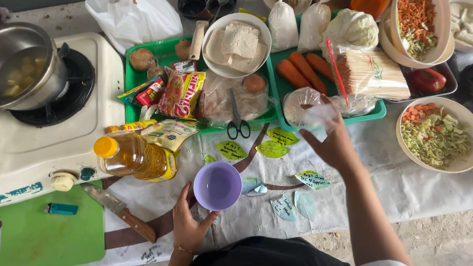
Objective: The person cracks an egg into a bowl using scissors, adds seasoning from a cut packet into the bowl, whisks the egg with a fork, and reaches for food ingredients on the table.
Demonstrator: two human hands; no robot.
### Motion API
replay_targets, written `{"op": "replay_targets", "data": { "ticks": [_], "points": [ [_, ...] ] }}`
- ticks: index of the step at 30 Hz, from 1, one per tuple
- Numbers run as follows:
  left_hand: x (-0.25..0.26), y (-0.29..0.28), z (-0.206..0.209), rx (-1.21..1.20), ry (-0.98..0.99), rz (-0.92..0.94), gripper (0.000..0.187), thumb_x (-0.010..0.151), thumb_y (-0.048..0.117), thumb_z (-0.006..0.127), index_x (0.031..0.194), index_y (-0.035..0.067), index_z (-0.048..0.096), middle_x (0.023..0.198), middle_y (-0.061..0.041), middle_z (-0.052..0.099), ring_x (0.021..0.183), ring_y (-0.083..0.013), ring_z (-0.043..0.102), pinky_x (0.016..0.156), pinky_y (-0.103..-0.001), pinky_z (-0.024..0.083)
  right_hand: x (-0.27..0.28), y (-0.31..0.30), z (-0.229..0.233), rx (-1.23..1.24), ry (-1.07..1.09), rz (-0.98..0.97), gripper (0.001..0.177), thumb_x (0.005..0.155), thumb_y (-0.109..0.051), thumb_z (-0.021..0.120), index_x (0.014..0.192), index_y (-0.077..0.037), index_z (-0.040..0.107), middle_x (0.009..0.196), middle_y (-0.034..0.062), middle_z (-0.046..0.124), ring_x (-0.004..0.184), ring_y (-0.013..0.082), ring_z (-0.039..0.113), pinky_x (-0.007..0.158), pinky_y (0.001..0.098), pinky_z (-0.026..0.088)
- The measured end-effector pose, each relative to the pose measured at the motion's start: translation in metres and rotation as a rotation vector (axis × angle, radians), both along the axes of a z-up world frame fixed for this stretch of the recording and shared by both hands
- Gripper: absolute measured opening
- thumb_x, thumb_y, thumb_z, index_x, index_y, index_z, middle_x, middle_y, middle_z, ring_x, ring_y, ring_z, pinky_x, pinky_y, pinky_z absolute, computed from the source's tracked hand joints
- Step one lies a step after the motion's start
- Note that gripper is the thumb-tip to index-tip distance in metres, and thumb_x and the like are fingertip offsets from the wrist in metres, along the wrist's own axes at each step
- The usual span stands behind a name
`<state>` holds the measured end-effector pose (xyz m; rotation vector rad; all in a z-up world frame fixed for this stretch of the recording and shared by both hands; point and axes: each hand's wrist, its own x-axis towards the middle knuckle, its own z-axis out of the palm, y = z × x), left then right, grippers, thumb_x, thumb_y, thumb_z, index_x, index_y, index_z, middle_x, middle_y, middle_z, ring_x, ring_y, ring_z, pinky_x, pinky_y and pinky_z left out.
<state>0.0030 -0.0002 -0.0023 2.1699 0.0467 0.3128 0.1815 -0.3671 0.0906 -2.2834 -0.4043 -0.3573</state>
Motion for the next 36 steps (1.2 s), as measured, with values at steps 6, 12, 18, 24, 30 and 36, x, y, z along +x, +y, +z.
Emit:
{"op": "replay_targets", "data": {
  "ticks": [6,12,18,24,30,36],
  "points": [
    [-0.002,0.002,-0.008,0.065,-0.013,0.007,0.104,0.073,0.046,0.087,0.15,-0.003,0.038,0.139,-0.024,0.057,0.127,-0.0389,0.057,0.105,-0.049,0.045,-0.017,0.025,-0.016,-0.1,-0.101,-0.098,0.07,0.079,-0.011,0.083,0.141,-0.005,0.052,0.161,0.0247,0.033,0.152,0.0391,0.029,0.119,0.0528,0.038],
    [-0.005,0.002,-0.014,0.065,0.025,0.049,0.108,0.07,0.047,0.088,0.15,-0.004,0.036,0.141,-0.025,0.054,0.129,-0.0405,0.052,0.107,-0.051,0.041,-0.03,0.058,-0.107,0.833,0.288,-0.5,0.054,0.087,-0.003,0.071,0.135,-0.005,0.047,0.134,0.0196,0.041,0.12,0.0289,0.054,0.084,0.0382,0.056],
    [-0.002,-0.002,-0.004,0.257,-0.087,-0.01,0.103,0.073,0.045,0.088,0.15,-0.001,0.037,0.151,-0.023,0.049,0.139,-0.0378,0.048,0.111,-0.05,0.038,-0.001,0.09,-0.084,0.23,0.158,0.009,0.026,0.089,-0.002,0.071,0.114,-0.001,0.063,0.113,0.0143,0.067,0.107,0.0262,0.069,0.09,0.0373,0.057],
    [-0.003,0.001,0.004,0.131,0.077,0.017,0.114,0.066,0.055,0.088,0.148,-0.004,0.034,0.149,-0.02,0.049,0.135,-0.0373,0.047,0.111,-0.051,0.033,0.098,0.115,-0.075,0.03,-0.088,-0.006,0.062,0.086,-0.01,0.077,0.141,-0.003,0.049,0.142,0.0251,0.049,0.128,0.044,0.051,0.104,0.0496,0.048],
    [-0.01,0.006,-0.005,0.103,0.065,-0.015,0.104,0.083,0.058,0.075,0.154,-0.006,0.032,0.152,-0.025,0.048,0.14,-0.04,0.047,0.117,-0.05,0.033,0.128,0.127,-0.098,-0.071,-0.048,-0.011,0.064,0.084,-0.011,0.076,0.142,-0.012,0.05,0.145,0.0191,0.052,0.129,0.0425,0.052,0.108,0.0509,0.044],
    [-0.011,0.007,-0.013,0.135,0.092,-0.03,0.096,0.089,0.061,0.067,0.152,-0.006,0.036,0.15,-0.026,0.051,0.138,-0.0403,0.05,0.117,-0.052,0.034,0.11,0.142,-0.078,-0.171,0.137,-0.038,0.055,0.08,-0.02,0.081,0.13,-0.018,0.059,0.126,0.0118,0.062,0.121,0.0363,0.055,0.109,0.0533,0.035]
  ]
}}
